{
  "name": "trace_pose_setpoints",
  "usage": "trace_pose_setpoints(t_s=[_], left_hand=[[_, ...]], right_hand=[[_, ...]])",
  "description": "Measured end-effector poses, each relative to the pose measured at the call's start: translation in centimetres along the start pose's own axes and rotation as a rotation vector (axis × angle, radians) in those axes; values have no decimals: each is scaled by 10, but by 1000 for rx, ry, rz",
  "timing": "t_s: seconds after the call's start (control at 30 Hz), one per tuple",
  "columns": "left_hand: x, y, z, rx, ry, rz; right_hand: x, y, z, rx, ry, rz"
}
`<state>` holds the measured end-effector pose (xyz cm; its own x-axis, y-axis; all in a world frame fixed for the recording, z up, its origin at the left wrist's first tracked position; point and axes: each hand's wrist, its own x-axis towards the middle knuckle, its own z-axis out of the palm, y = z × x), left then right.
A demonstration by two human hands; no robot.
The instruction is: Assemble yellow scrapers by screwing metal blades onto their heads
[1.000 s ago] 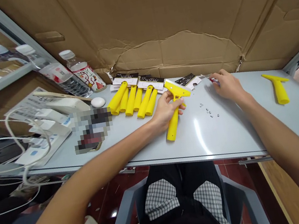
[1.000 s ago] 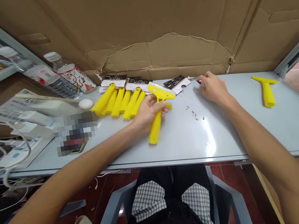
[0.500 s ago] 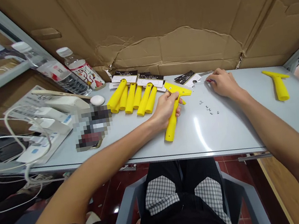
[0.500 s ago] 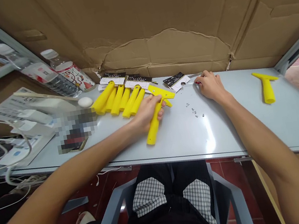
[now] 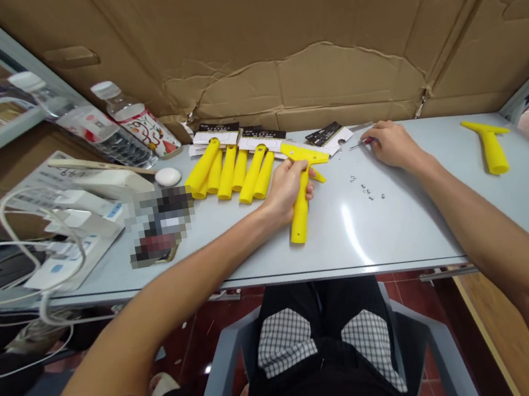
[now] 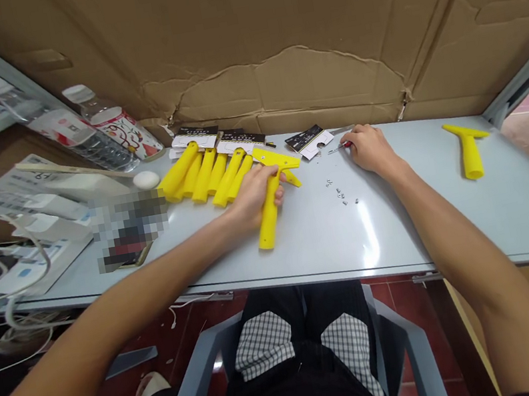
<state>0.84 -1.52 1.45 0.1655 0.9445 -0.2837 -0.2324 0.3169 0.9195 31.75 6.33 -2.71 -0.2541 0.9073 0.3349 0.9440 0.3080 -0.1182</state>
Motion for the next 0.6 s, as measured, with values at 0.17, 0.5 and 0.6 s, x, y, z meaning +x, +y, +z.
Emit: trace_pose_setpoints(t_s=[0.17,0.5,0.6], left_hand=[[0,0,1,4,-14,4],[1,-5,0,52,-57,69],[1,-7,-1,92,-67,103]], right_hand=[[0,0,1,9,8,11],[0,1,-5,10,-2,29],[-3,1,-16,16,39,41]])
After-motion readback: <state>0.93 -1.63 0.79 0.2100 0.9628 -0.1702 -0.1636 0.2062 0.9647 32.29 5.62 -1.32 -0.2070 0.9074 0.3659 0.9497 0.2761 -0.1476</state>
